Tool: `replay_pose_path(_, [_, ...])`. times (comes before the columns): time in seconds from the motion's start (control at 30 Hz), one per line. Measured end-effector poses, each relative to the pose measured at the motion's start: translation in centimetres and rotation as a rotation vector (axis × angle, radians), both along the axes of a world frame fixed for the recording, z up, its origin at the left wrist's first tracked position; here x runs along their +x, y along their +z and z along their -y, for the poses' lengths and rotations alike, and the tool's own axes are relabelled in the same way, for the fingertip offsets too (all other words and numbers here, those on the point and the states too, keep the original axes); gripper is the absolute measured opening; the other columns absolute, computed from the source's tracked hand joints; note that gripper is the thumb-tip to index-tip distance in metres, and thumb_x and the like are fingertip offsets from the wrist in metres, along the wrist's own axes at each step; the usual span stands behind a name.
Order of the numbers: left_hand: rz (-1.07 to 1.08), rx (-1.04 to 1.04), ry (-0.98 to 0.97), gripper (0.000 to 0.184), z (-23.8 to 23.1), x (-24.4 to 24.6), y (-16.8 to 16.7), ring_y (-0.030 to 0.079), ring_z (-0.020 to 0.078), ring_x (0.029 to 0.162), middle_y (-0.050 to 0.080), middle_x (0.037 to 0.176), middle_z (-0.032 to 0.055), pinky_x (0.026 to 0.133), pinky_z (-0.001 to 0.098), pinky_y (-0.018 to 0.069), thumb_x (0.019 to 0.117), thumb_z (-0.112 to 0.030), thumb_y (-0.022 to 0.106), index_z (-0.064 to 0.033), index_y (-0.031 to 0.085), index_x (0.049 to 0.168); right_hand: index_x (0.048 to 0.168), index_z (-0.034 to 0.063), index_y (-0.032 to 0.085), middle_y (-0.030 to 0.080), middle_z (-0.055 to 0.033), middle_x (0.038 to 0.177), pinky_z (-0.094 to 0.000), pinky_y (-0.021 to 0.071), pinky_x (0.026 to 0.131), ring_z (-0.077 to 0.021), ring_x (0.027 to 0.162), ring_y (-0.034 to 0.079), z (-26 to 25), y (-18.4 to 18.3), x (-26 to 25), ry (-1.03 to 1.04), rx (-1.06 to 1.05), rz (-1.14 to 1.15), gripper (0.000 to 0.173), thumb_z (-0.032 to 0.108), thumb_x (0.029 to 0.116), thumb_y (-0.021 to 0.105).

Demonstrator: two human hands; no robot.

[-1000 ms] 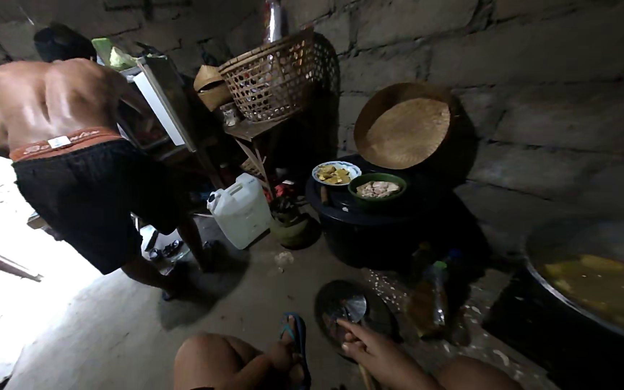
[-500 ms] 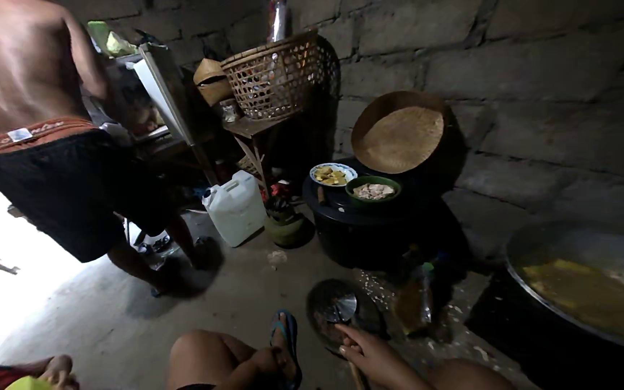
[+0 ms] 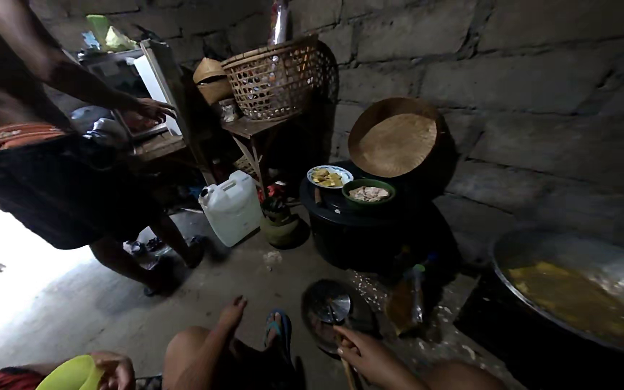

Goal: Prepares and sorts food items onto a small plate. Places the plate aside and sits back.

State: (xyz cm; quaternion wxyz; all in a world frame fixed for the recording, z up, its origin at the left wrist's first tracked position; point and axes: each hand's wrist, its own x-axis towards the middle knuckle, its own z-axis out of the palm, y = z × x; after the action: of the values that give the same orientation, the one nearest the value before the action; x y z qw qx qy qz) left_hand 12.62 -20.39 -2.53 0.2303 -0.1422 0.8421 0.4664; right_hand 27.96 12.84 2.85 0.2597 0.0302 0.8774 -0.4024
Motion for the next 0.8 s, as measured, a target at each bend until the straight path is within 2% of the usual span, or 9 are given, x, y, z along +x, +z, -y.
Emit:
replay_pose_path(0.03, [-0.023,0.024,0.081,0.051,0.6,-0.4,0.7,0.058,0.0394,0.124,0.053,0.145,0.0247,0.103,0.0529,0.0465,0.1106,-0.033,0.046,-0.0058,0.042,0.154,0.159,0.0106,0.04,0.062,-0.0214,0.138,-0.0494,0.0472,0.109,-0.0339,0.124,0.063,0.0,0.2,0.0,-0.006,0.0,0.005,0.057,0.029,0.1074,0.056])
replay_pose_path(0.1, [-0.062,0.07,0.177,0.05,2.6,-2.1,-0.3,0.059,0.0383,0.123,0.054,0.143,0.0241,0.101,0.053,0.0484,0.1101,-0.032,0.047,-0.0064,0.044,0.153,0.159,0.0108,0.04,0.061,-0.021,0.14,-0.0494,0.0459,0.112,-0.0339,0.127,0.061,0.0,0.3,0.0,-0.017,0.005,0.019,0.057,0.029,0.1073,0.057])
replay_pose_path(0.2, [-0.045,0.105,0.22,0.05,4.4,-2.7,-1.3,0.057,0.0389,0.126,0.052,0.145,0.0243,0.102,0.0548,0.0474,0.1111,-0.033,0.044,-0.006,0.042,0.153,0.159,0.0112,0.04,0.062,-0.0198,0.138,-0.0497,0.0462,0.111,-0.0331,0.126,0.062,0.0,0.0,0.1,-0.036,0.003,0.012,0.058,0.03,0.1068,0.057])
replay_pose_path(0.27, [-0.035,0.08,0.215,0.048,4.9,-2.1,-1.8,0.059,0.0379,0.122,0.055,0.141,0.0243,0.1,0.0538,0.0488,0.111,-0.033,0.044,-0.0056,0.044,0.151,0.159,0.0109,0.04,0.062,-0.0203,0.138,-0.0499,0.0465,0.11,-0.0334,0.125,0.062,0.0,0.0,0.2,-0.039,0.002,0.012,0.058,0.03,0.1068,0.058])
replay_pose_path(0.33, [-0.041,0.033,0.18,0.049,4.6,-1.3,-1.8,0.061,0.0352,0.12,0.057,0.14,0.022,0.099,0.0513,0.0499,0.1099,-0.033,0.047,-0.0065,0.045,0.151,0.159,0.0102,0.04,0.062,-0.0212,0.138,-0.0504,0.0464,0.111,-0.0345,0.126,0.062,0.1,0.0,0.2,-0.032,0.005,0.016,0.058,0.029,0.1068,0.058])
replay_pose_path(0.4, [-0.029,-0.024,0.089,0.05,3.8,-0.5,-0.6,0.06,0.0355,0.124,0.054,0.146,0.0211,0.103,0.051,0.0476,0.1093,-0.032,0.049,-0.0055,0.044,0.152,0.159,0.0103,0.04,0.062,-0.021,0.138,-0.0504,0.0467,0.11,-0.0345,0.125,0.063,0.3,-0.1,0.3,-0.023,0.015,0.02,0.058,0.03,0.1068,0.058])
replay_pose_path(0.5, [-0.042,-0.091,-0.002,0.051,3.9,-0.7,-1.7,0.059,0.0356,0.127,0.055,0.145,0.0209,0.106,0.0524,0.0467,0.1075,-0.033,0.053,-0.0058,0.047,0.15,0.159,0.0109,0.04,0.061,-0.0215,0.14,-0.0502,0.0459,0.112,-0.0346,0.127,0.061,0.4,-0.3,0.3,-0.018,0.017,0.034,0.058,0.03,0.1073,0.057])
replay_pose_path(0.6, [-0.027,-0.168,-0.07,0.05,3.7,-0.8,-1.6,0.058,0.0324,0.13,0.058,0.144,0.0164,0.109,0.0519,0.0447,0.1079,-0.035,0.051,-0.0098,0.048,0.151,0.158,0.0097,0.04,0.062,-0.0222,0.138,-0.0501,0.0472,0.11,-0.0351,0.125,0.063,0.3,-0.5,0.4,-0.024,0.003,0.019,0.058,0.028,0.1068,0.058])
replay_pose_path(0.8, [-0.012,-0.251,-0.197,0.05,2.9,-0.5,-2.0,0.058,0.0291,0.132,0.06,0.142,0.0136,0.112,0.051,0.0429,0.1078,-0.035,0.05,-0.012,0.047,0.152,0.159,0.0117,0.039,0.061,-0.0207,0.139,-0.05,0.0476,0.11,-0.0337,0.124,0.063,0.2,-0.6,0.7,-0.032,0.018,0.033,0.058,0.03,0.107,0.057])
